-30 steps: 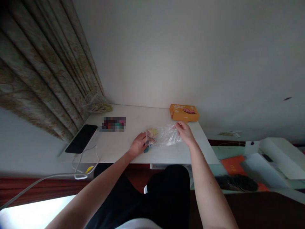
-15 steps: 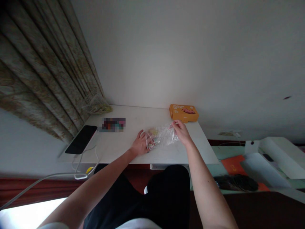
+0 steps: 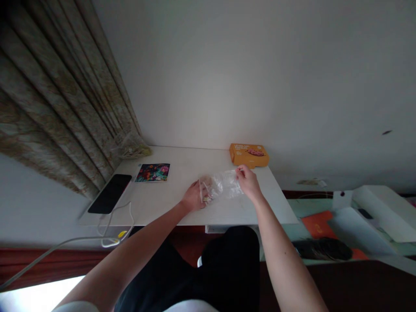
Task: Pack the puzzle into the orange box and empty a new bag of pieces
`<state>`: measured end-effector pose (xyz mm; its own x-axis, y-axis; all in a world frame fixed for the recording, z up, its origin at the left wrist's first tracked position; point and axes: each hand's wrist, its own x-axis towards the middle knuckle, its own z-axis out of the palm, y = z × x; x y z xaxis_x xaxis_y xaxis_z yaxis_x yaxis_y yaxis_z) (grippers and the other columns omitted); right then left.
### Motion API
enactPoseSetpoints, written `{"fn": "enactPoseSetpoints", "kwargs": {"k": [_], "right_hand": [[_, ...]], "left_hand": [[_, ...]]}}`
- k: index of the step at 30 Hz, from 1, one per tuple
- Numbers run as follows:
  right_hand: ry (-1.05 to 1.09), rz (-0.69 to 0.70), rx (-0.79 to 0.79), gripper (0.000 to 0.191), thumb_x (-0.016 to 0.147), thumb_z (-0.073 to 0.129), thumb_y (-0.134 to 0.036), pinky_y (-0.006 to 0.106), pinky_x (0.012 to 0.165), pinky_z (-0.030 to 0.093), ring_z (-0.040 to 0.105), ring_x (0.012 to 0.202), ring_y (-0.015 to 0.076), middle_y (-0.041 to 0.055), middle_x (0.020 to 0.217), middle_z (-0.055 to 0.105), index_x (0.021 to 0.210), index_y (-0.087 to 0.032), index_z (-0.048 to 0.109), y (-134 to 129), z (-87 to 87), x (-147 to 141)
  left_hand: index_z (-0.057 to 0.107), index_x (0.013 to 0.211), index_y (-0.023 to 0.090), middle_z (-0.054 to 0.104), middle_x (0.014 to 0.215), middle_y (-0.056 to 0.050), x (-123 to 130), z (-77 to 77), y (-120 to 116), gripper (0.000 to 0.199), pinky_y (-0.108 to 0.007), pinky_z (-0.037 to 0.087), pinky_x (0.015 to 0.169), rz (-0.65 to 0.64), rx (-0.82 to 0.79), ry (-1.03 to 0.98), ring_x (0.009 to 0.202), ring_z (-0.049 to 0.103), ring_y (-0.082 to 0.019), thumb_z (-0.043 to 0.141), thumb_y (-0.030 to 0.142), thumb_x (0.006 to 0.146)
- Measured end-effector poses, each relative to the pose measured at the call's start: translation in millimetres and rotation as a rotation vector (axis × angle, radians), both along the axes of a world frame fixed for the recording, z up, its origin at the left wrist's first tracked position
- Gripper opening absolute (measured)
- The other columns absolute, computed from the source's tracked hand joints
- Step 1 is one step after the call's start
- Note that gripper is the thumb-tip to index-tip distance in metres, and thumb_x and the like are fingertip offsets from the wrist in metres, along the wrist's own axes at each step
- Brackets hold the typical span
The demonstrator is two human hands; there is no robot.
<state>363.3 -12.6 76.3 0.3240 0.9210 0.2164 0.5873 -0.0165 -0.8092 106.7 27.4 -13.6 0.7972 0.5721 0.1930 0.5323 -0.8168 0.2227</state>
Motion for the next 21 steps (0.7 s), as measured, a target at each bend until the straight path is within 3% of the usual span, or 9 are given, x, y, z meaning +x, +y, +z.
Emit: {"fn": "enactPoseSetpoints", "kwargs": {"k": [5,10,16,21], "right_hand": [[-0.004,-0.134,-0.006,0.055,0.081,0.055,-0.079,0.028,0.05,0.033,0.049,0.048,0.0157,-0.0007,0.056,0.059,0.083,-0.024,0.059,-9.3,0.9,28.6],[0.068,-0.193,0.041,0.06,0.074,0.063,-0.082,0.026,0.047,0.029,0.044,0.047,0.0129,-0.002,0.057,0.057,0.082,-0.023,0.06,-17.6,14.6,51.8],[0.346,-0.318,0.195,0.062,0.065,0.077,-0.079,0.022,0.045,0.029,0.043,0.048,0.0089,-0.006,0.059,0.055,0.087,-0.024,0.06,-28.8,24.4,73.1],[0.475,-0.327,0.251,0.06,0.063,0.082,-0.075,0.02,0.046,0.03,0.048,0.052,0.0086,-0.0068,0.06,0.054,0.085,-0.024,0.06,-31.1,6.9,59.7]], "left_hand": [[0.059,0.144,0.017,0.048,0.159,-0.014,-5.1,2.4,-5.0,0.063,-0.045,0.042,0.118,0.109,-0.012,-0.057,0.155,0.03,-0.035,0.071,0.037,0.086],[0.063,0.139,0.023,0.047,0.161,-0.012,-6.6,7.6,-7.5,0.056,-0.053,0.042,0.116,0.141,0.012,-0.044,0.153,0.033,-0.035,0.072,0.038,0.087],[0.063,0.138,0.026,0.047,0.162,-0.011,-3.1,15.3,-7.6,0.053,-0.063,0.024,0.125,0.15,-0.006,0.018,0.154,0.032,-0.034,0.072,0.039,0.088],[0.059,0.143,0.026,0.034,0.169,-0.012,10.2,20.8,-16.2,0.058,-0.071,0.01,0.125,0.27,-0.096,0.075,0.158,0.024,-0.035,0.071,0.037,0.087]]}}
